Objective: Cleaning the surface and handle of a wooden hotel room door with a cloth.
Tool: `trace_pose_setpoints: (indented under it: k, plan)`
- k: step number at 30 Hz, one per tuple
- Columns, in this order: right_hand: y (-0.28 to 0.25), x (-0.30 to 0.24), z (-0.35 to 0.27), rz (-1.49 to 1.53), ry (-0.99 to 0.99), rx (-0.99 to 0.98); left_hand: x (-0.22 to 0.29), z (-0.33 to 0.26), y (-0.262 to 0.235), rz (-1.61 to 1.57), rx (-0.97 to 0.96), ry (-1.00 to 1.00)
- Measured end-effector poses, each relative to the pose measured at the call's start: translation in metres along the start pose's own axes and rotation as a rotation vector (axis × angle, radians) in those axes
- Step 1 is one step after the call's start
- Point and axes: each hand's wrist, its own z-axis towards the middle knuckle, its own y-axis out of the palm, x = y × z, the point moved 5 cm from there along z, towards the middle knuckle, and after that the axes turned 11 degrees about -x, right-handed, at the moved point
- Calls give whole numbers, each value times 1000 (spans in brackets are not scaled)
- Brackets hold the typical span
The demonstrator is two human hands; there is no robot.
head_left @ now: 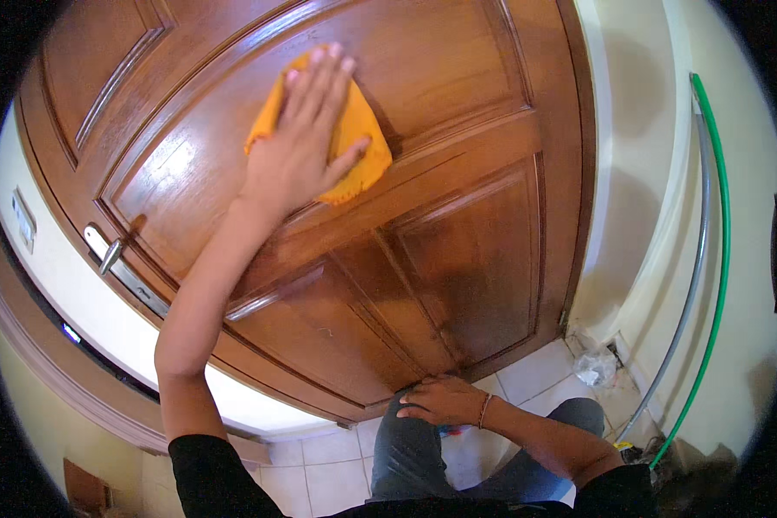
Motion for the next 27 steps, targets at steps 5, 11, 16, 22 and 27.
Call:
trace_pose_setpoints:
  k: [5,11,16,22,27]
  plan:
    - [-15,-6,2,-42,-17,71,-16,29,-6,83,252,-204]
    - [-14,2,-8,-49,33,65,14,80,4,-37,233,-46]
    - [-35,-6,-15,4,39,98,28,109,8,51,335,-125]
    - [-28,3,-15,-64,143,-85,46,146,12,176,252,-177]
    - [-35,6,-20,-12,24,146,79,170,25,146,65,-103]
